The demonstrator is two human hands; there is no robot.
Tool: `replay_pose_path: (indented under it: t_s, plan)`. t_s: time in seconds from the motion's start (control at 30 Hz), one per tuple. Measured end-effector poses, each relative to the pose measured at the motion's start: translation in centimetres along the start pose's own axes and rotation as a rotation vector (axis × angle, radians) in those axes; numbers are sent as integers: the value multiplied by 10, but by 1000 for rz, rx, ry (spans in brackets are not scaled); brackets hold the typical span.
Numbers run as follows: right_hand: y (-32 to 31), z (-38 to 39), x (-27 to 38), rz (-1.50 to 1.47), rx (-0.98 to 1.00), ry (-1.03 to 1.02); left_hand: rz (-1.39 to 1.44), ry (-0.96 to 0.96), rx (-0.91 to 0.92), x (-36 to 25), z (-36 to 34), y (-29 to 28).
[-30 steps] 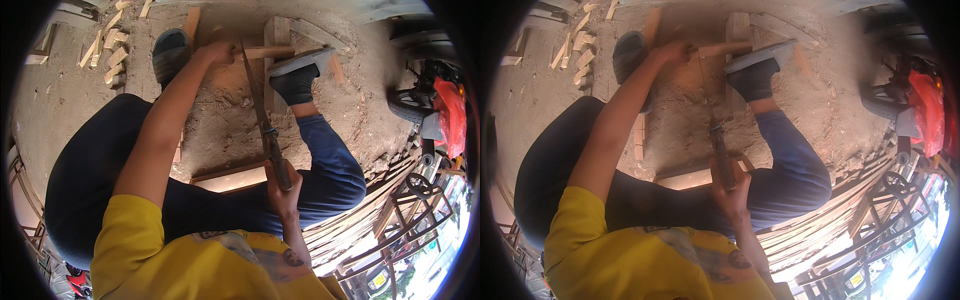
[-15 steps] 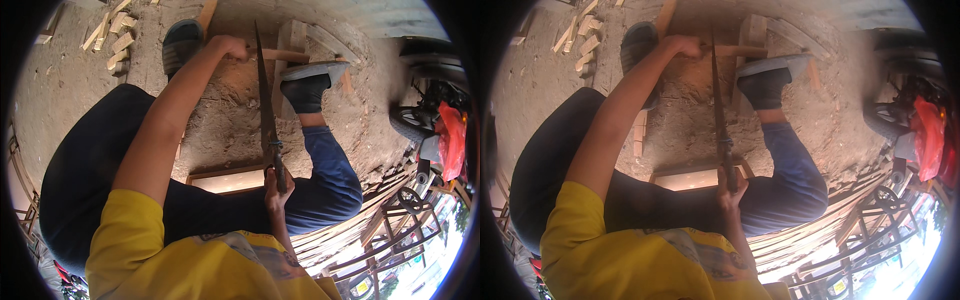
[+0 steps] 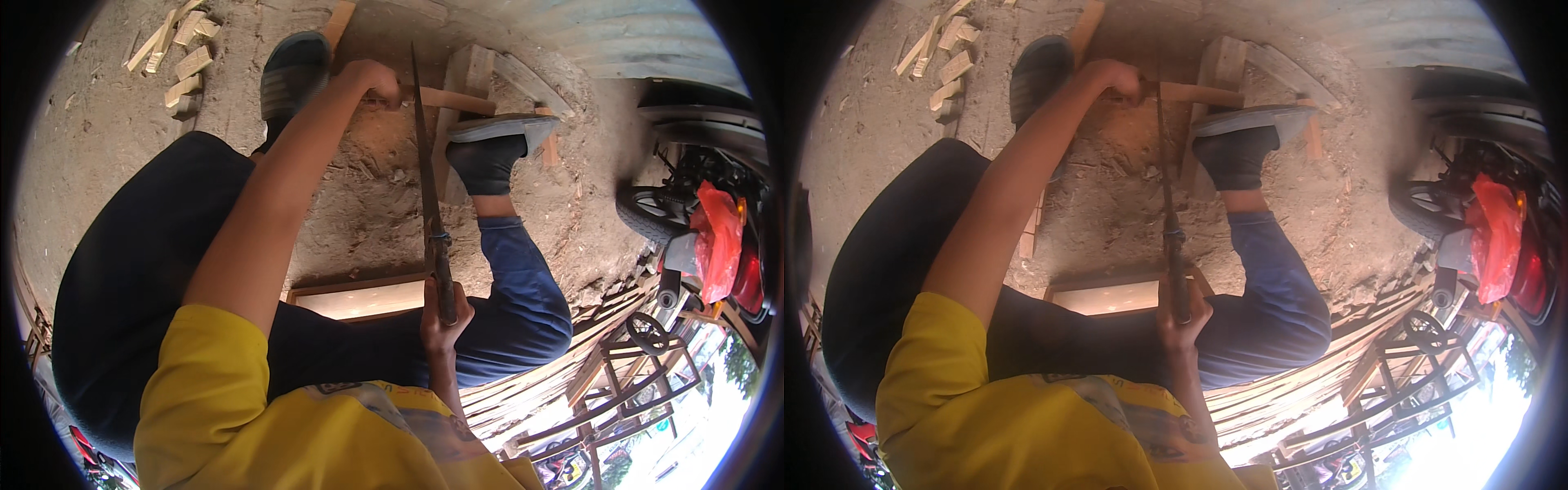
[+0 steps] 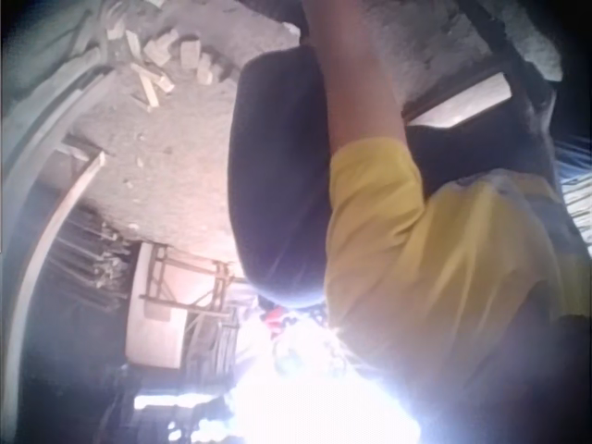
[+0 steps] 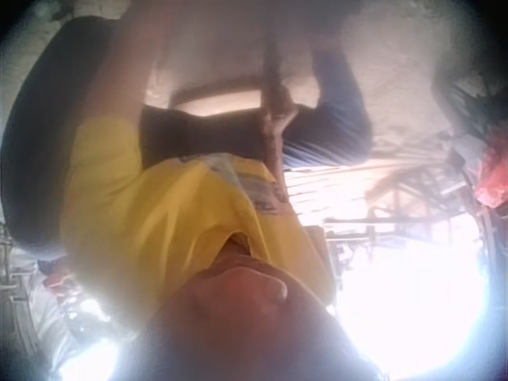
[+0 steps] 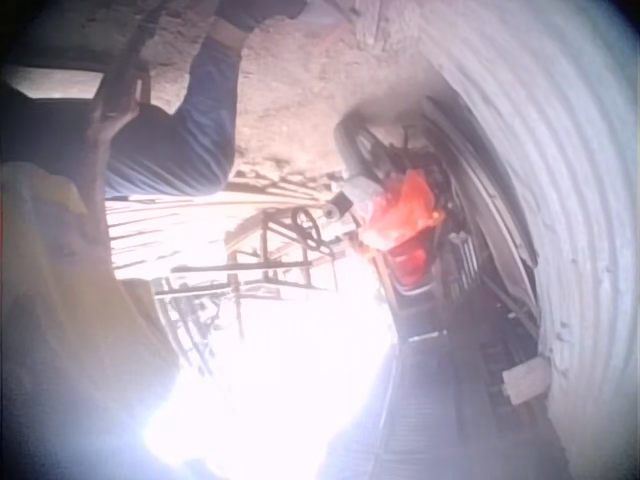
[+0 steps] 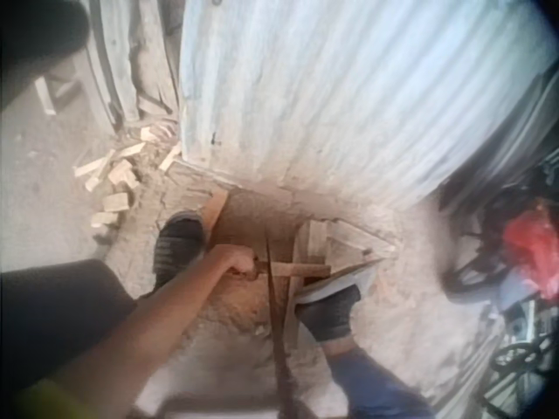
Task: The person sits on the ground and uses a hand saw to cut a small wooden block held between their feet. They repeatedly saw along marked lines, pause to inspect the cut, and continue sawing until the block is separated into smaller pieces.
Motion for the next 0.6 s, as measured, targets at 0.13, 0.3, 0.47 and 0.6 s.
replay_pose_path:
  t_s: [0.13, 0.3, 0.47, 0.6]
  plan:
    - [0, 6, 17, -133, 23, 208, 53, 266, -234, 11, 6, 15]
    - [-15, -1, 45, -162, 101, 221, -233, 404, -462, 17, 3, 26]
    - [-23, -9, 43, -327, 112, 336, -276, 349, -474, 7, 19, 27]
    - [-40, -20, 49, -471, 183, 443, -304, 340, -478, 9, 16, 28]
Point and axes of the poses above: each hand's wrist, its own z-axis away from the middle knuckle, its own y-axis out of the palm, x = y × z, the point moved 1 cm from there along -z, towards the middle knuckle, and after that the axes turned 11 degrees about z, right-handed, at the moved point
